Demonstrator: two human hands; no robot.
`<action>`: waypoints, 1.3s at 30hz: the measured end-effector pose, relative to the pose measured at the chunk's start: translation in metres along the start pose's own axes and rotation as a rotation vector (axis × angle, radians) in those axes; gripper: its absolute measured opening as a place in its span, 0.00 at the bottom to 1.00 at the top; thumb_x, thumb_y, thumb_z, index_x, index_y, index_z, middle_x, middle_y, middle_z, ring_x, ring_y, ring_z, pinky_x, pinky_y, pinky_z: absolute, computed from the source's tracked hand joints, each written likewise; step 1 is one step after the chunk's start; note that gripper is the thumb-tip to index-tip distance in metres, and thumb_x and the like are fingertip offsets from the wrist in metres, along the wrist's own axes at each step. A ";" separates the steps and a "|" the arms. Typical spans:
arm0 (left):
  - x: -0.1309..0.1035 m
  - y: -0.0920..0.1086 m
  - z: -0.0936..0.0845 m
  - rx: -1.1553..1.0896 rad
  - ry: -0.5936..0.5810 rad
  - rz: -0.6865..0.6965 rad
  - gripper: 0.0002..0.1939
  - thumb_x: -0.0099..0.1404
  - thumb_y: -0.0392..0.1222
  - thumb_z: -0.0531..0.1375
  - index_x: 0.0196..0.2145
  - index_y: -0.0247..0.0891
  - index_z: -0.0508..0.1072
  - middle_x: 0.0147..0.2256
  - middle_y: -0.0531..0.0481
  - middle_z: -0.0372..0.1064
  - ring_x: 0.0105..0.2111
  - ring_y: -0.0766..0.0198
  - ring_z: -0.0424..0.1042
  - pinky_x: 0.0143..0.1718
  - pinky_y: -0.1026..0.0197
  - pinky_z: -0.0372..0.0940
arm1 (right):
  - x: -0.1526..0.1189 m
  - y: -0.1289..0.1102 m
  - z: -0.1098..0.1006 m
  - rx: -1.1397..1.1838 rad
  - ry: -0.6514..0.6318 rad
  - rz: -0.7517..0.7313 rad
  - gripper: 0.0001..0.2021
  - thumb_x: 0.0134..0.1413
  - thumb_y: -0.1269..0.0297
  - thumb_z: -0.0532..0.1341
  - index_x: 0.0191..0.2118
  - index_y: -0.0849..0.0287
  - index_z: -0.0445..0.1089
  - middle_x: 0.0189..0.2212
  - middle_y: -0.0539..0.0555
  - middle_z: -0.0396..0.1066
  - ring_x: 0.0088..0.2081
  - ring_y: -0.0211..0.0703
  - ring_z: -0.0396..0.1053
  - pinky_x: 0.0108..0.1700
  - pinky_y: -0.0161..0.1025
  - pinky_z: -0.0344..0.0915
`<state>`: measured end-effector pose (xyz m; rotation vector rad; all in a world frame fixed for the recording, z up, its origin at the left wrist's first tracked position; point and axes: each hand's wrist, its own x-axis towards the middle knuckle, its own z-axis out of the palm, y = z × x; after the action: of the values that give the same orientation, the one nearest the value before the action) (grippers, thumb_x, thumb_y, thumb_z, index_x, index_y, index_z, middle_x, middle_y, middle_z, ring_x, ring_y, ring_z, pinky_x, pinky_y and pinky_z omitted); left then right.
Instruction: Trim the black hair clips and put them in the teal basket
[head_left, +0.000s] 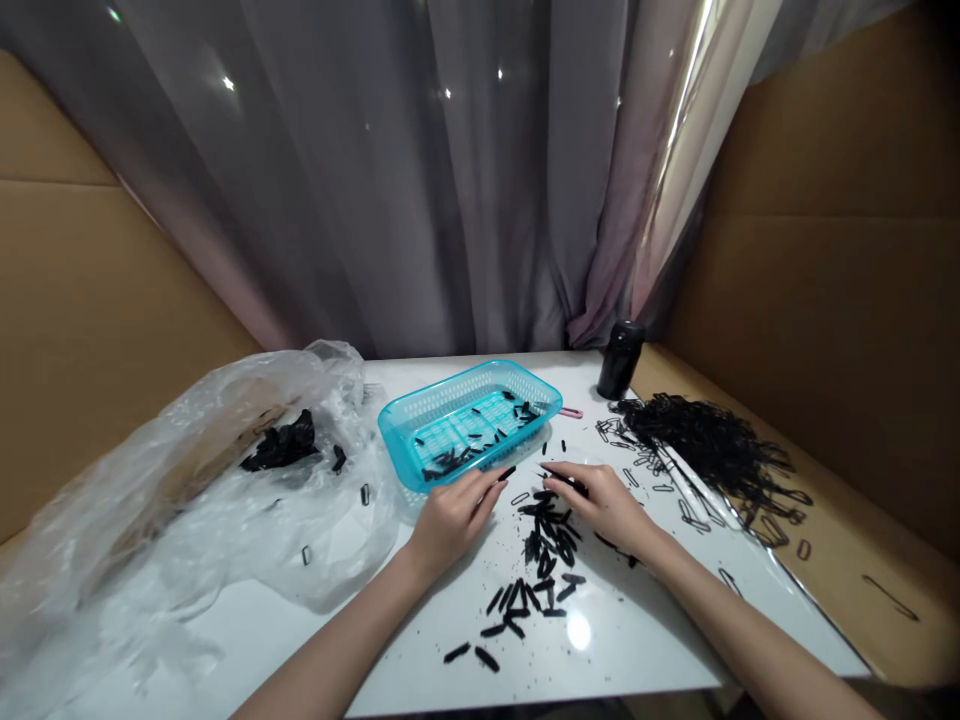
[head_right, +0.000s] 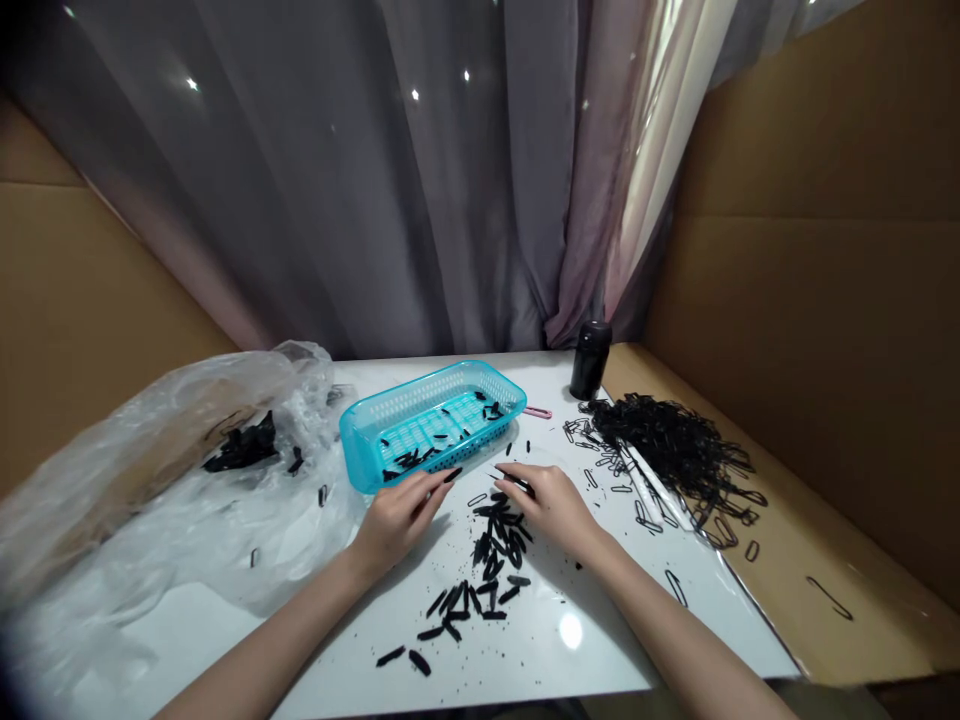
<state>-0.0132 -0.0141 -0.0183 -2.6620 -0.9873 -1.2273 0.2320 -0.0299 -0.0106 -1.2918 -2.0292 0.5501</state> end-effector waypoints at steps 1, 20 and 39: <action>0.002 0.000 -0.004 0.031 0.032 0.008 0.13 0.75 0.41 0.52 0.49 0.35 0.74 0.33 0.47 0.79 0.29 0.63 0.77 0.30 0.62 0.67 | 0.000 0.001 -0.001 -0.011 0.001 0.001 0.16 0.66 0.56 0.56 0.52 0.54 0.74 0.46 0.55 0.79 0.44 0.51 0.77 0.46 0.43 0.71; 0.015 0.007 -0.016 0.159 0.108 0.034 0.05 0.69 0.35 0.58 0.39 0.40 0.74 0.35 0.50 0.77 0.36 0.59 0.76 0.45 0.51 0.58 | 0.019 0.021 0.026 -0.439 -0.079 0.119 0.15 0.68 0.58 0.53 0.55 0.50 0.71 0.57 0.56 0.68 0.42 0.46 0.76 0.37 0.38 0.70; 0.011 0.015 -0.010 0.022 0.101 0.071 0.05 0.68 0.34 0.59 0.38 0.41 0.73 0.34 0.51 0.75 0.34 0.60 0.74 0.44 0.51 0.59 | 0.021 0.023 0.019 -0.451 -0.033 0.111 0.18 0.68 0.55 0.53 0.55 0.56 0.70 0.57 0.57 0.69 0.45 0.47 0.75 0.45 0.44 0.70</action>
<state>-0.0058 -0.0229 -0.0009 -2.5665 -0.8791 -1.3138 0.2269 -0.0006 -0.0324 -1.6715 -2.1970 0.1623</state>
